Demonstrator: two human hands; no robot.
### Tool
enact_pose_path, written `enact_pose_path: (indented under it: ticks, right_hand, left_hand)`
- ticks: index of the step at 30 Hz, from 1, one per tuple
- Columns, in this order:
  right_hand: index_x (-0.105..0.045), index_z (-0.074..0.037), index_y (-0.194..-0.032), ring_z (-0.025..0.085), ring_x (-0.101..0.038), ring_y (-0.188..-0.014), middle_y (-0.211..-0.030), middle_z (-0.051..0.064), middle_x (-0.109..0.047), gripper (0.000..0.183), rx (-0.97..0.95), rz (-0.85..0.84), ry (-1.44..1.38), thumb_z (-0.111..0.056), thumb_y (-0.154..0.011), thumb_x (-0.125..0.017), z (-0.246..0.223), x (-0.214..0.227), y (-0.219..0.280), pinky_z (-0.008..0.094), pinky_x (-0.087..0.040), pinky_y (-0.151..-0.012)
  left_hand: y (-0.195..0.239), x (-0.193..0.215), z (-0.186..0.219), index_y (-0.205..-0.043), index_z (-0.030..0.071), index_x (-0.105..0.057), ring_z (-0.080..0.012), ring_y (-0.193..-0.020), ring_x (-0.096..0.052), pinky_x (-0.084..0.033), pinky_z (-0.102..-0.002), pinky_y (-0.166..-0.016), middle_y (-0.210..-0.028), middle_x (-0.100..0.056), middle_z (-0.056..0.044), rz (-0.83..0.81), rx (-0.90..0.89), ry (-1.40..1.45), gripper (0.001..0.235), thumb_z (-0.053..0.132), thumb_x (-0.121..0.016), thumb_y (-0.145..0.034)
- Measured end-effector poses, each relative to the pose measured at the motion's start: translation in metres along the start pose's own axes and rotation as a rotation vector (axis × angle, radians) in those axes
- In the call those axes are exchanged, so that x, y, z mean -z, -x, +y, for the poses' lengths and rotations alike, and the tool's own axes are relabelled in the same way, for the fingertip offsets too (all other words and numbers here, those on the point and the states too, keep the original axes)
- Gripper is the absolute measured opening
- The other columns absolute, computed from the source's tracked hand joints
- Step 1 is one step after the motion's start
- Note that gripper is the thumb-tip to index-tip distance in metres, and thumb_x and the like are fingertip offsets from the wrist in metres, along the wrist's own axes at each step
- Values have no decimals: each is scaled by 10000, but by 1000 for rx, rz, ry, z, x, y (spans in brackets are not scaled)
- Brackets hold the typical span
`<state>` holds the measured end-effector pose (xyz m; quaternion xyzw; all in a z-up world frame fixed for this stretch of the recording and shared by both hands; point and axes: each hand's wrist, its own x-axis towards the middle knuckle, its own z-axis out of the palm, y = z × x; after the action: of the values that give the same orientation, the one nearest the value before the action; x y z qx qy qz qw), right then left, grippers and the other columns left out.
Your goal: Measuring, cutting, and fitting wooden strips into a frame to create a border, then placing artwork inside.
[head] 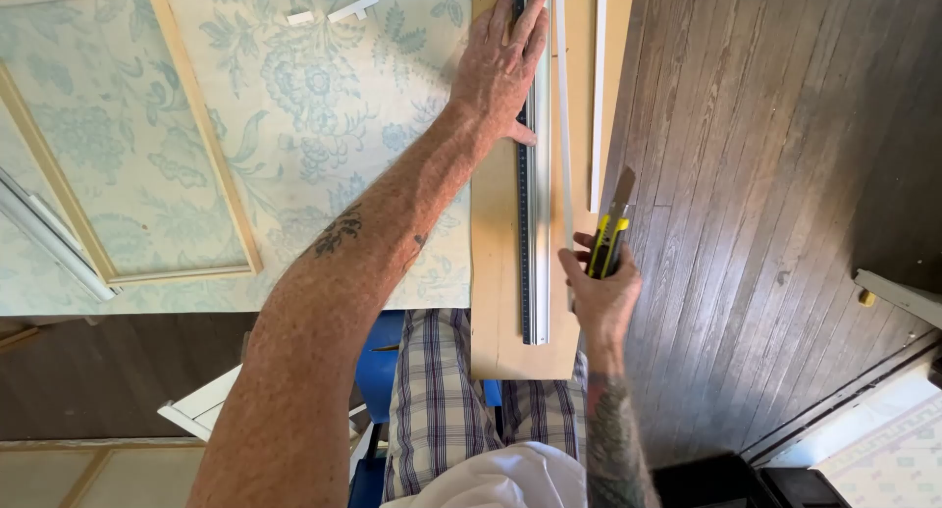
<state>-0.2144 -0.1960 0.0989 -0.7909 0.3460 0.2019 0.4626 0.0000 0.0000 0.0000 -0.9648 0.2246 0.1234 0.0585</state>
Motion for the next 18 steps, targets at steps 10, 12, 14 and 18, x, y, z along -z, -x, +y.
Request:
enact_pose_path:
  ticks: [10,12,14,18]
  right_hand:
    - [-650,-89,-1100,147,-744,-911,-1045,42,-764,330,-23,81,6,-134,-836,-844,-63,55,18,328,-647,-690]
    - [-651,-54,-1132,170,-707,-755,-1044,53,-753,332,9,-16,60,-120,-862,-834,-56,57,11,331,-641,-681]
    - [-662,-51,-1146,188,-728,-838,-1061,59,-749,344,7,-49,95,-112,-854,-834,-44,43,-3,343,-657,-719]
    - [-712,-53,-1123,174,-711,-757,-991,63,-767,357,-61,-40,48,-170,-819,-857,-33,29,-2,328,-659,-711]
  left_hand:
    - [4,11,-1,-1672,48,-165,-435,-1541,-229,-265,-548,-1283,-1678,66,-157,-3,3,-24,1634,1009,-770,-497]
    - [4,9,0,-1672,56,-173,-432,-1542,-225,-254,-548,-1284,-1679,77,-154,-11,15,-13,1644,998,-782,-470]
    - [-1,4,-2,-1668,48,-193,-444,-1540,-233,-254,-553,-1280,-1680,62,-164,4,12,-4,1659,1005,-790,-452]
    - [-1,3,0,-1666,29,-224,-465,-1515,-285,-315,-568,-1237,-1679,32,-212,19,-6,-81,1653,1064,-713,-473]
